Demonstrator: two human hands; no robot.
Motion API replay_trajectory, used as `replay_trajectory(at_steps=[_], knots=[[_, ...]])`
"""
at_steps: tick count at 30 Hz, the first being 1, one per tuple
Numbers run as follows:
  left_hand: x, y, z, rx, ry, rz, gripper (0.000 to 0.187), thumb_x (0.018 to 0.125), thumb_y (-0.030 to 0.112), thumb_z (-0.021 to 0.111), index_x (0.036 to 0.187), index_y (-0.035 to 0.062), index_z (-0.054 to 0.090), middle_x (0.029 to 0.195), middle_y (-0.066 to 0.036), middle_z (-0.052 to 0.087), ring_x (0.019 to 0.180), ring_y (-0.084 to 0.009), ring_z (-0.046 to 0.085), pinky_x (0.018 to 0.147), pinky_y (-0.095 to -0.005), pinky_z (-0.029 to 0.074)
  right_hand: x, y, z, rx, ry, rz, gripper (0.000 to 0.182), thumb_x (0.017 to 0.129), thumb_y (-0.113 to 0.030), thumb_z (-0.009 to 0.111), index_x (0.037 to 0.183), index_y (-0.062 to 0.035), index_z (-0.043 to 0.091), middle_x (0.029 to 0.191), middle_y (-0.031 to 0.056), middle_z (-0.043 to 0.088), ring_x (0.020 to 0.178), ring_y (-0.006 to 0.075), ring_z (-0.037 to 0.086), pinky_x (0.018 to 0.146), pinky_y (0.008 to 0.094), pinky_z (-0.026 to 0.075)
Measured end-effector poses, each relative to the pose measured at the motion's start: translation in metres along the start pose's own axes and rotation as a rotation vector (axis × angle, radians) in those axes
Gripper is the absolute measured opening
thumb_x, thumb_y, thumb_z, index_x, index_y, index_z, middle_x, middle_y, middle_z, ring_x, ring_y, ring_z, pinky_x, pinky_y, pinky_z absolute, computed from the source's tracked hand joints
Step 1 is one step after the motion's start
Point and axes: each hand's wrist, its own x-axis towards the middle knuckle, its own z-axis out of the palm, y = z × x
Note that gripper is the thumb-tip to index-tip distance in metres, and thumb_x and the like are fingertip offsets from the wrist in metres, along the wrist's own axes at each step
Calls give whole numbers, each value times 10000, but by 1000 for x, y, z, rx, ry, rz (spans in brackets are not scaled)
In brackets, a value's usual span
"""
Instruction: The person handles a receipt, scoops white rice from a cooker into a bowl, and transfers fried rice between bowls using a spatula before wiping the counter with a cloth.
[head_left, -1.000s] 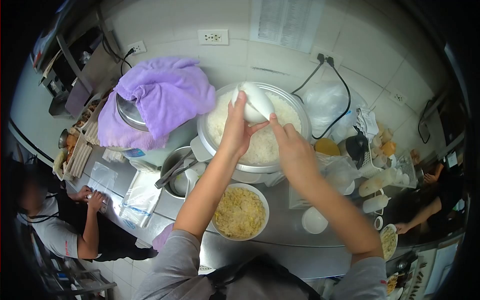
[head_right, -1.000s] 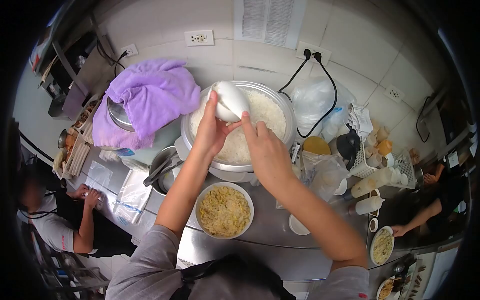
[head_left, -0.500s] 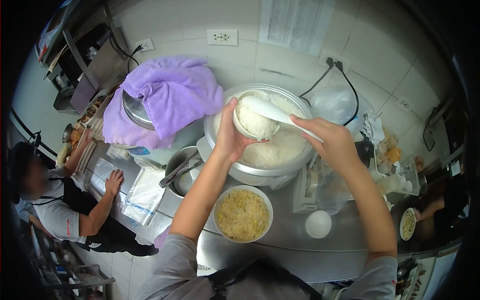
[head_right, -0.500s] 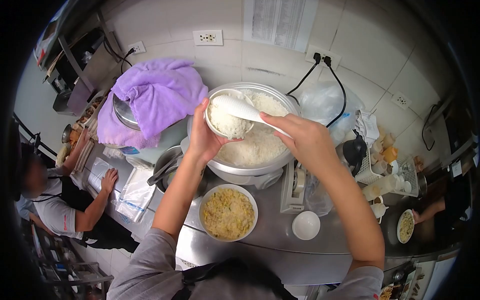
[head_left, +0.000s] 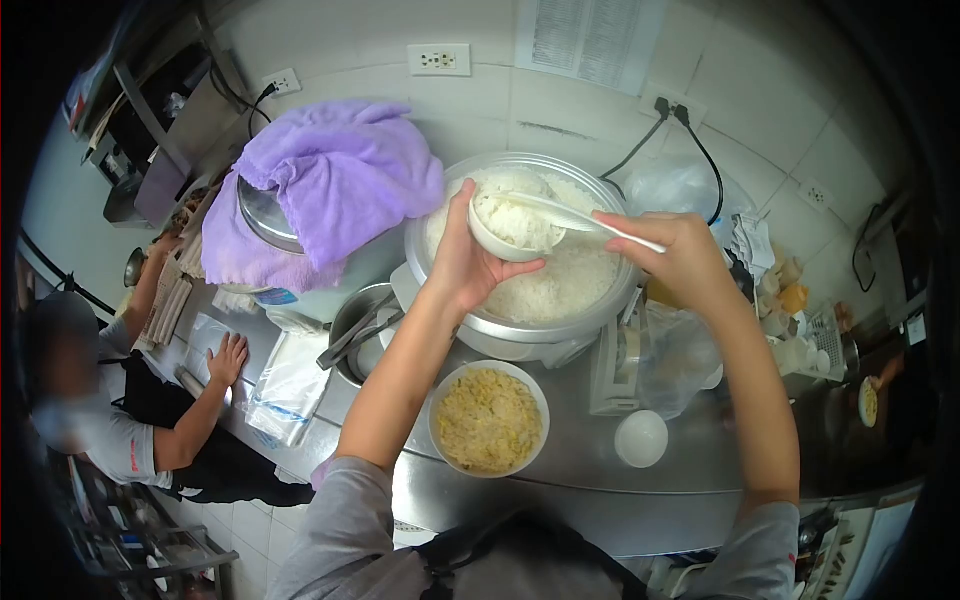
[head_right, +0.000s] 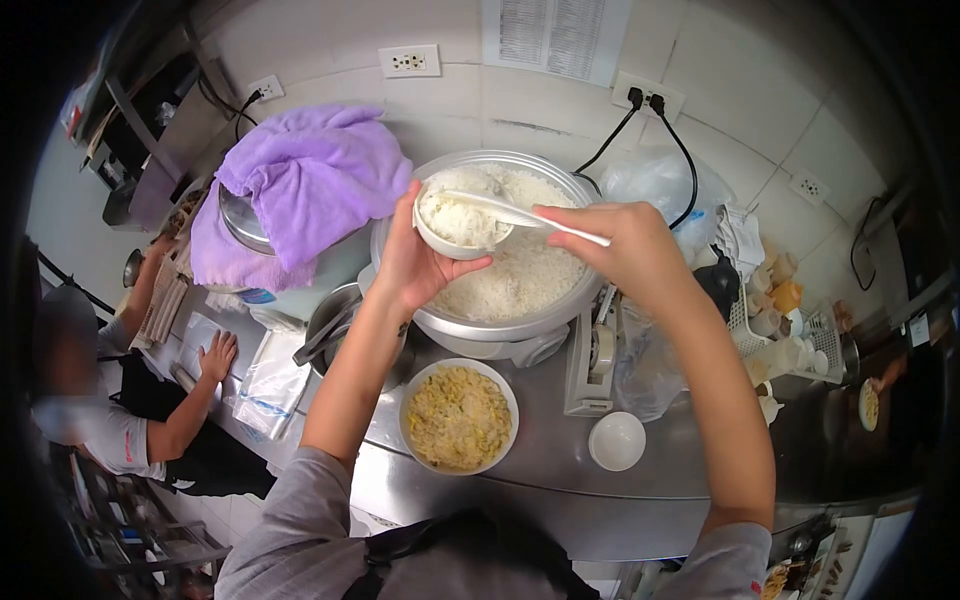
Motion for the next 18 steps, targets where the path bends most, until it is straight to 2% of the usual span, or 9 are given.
replay_trajectory(at_steps=[2, 5, 8, 11, 14, 17, 18], knots=[[3, 1, -2, 0, -13, 5, 710, 949, 604, 311, 1377, 41, 376, 1303, -180, 525, 1135, -309, 591, 787, -466, 596, -3, 8, -1, 298, 41, 124, 315, 851, -124, 680, 1164, -163, 686, 815, 41, 709, 659, 85, 595, 616, 254, 467], [2, 5, -2, -36, 18, 8, 679, 960, 591, 294, 1374, 63, 397, 1287, -170, 542, 1106, -308, 609, 786, -473, 600, -10, -2, -18, 457, 2, 310, 317, 863, -106, 667, 1180, -120, 674, 820, 28, 696, 684, 61, 577, 626, 233, 460], [3, 4, 1, -47, 37, -34, 681, 959, 590, 295, 1380, 62, 388, 1288, -180, 538, 1114, -314, 604, 790, -476, 598, -13, 6, -2, 493, -152, 157, 313, 875, -103, 656, 1188, -109, 669, 757, -7, 654, 626, 35, 516, 579, 206, 426], [5, 0, 1, -91, -15, -87, 686, 956, 590, 297, 1385, 61, 382, 1294, -190, 531, 1125, -324, 595, 796, -487, 594, -8, 19, 8, 663, -149, 389, 312, 889, -114, 643, 1200, -119, 663, 710, -32, 617, 554, 14, 427, 505, 185, 363], [3, -2, 1, -54, -11, -73, 699, 951, 586, 297, 1388, 45, 372, 1303, -197, 519, 1143, -333, 581, 814, -501, 583, -7, 30, 14, 681, -157, 419, 318, 901, -128, 631, 1219, -136, 652, 680, -46, 590, 515, 6, 360, 459, 177, 303], [-1, -4, 2, -50, 0, -53, 704, 944, 559, 293, 1388, 15, 355, 1323, -205, 499, 1174, -342, 556, 852, -526, 559, -13, 25, 10, 658, -142, 404, 329, 906, -142, 632, 1235, -135, 641, 704, -34, 599, 496, 9, 358, 443, 175, 290], [-2, -4, 2, -67, -14, -39, 695, 944, 546, 291, 1389, 15, 353, 1327, -207, 494, 1179, -349, 553, 861, -534, 552, -15, 25, 12, 688, -45, 422, 341, 904, -139, 634, 1245, -132, 633, 727, -25, 606, 512, 18, 374, 458, 184, 310]])
